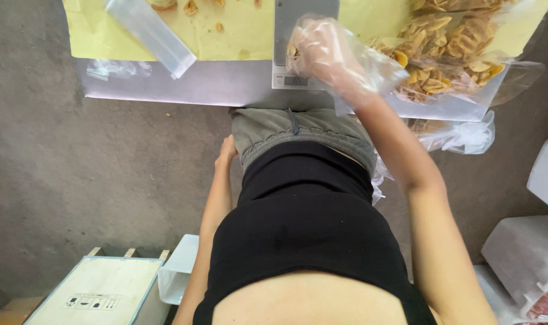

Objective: The person scoops dried fruit slices from a bulk pile on a table, places them into a small plastic bag on a digital scale, and adjusts the quantity to reach a target weight. The person then removes the filled bag from the scale and places it aside, repeating the process for multiple bags.

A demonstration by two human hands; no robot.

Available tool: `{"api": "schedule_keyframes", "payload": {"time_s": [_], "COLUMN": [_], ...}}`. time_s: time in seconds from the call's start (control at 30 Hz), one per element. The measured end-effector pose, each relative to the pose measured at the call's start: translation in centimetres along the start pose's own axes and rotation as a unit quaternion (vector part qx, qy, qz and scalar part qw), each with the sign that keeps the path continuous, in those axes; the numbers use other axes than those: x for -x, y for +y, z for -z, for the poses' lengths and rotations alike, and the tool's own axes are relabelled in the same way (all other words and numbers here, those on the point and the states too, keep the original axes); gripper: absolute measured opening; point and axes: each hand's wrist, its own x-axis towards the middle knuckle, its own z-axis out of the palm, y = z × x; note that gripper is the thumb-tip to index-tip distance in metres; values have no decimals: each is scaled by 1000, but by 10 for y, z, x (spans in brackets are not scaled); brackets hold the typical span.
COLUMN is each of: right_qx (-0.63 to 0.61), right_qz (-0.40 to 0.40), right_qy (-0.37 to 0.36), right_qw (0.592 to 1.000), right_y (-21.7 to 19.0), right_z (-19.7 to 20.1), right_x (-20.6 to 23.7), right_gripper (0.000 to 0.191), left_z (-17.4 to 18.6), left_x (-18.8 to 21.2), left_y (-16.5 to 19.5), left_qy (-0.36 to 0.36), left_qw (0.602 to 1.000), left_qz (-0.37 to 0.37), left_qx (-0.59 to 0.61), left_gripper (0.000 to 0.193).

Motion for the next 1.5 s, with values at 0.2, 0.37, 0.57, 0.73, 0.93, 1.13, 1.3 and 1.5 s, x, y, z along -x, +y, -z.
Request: {"api": "schedule_keyframes", "payload": {"time_s": [0.2,0.37,0.57,0.73,0.93,1.13,1.3,1.5], "right_qx": [19,-71,-62,-73,-95,-243,-105,235], "right_qz": [54,-14,4,4,8,67,72,116], "right_qy": [39,97,82,86,78,93,34,100], "right_qw": [998,993,995,994,992,963,991,960], "right_y": [16,20,16,16,12,34,23,17], "right_z": [-42,-39,-39,-41,-48,-28,-4,35], "right_x": [0,2,-7,-6,-16,2,-13,-12], "right_gripper": [14,21,22,23,24,27,15,30], "left_z": [3,-1,6,4,39,164,174,164], "left_x": [4,6,1,6,-2,-55,-49,-24], "left_y": [3,5,6,7,14,33,100,156], "left_qy": [16,30,5,15,-24,-209,5,-14], "left_qw": [1000,998,1000,1000,998,963,977,904], "left_qz": [-21,-41,-4,-5,12,127,26,191], "left_qx": [14,24,-5,-4,-52,111,-210,-381], "left_gripper": [47,48,49,50,44,63,42,23]}}
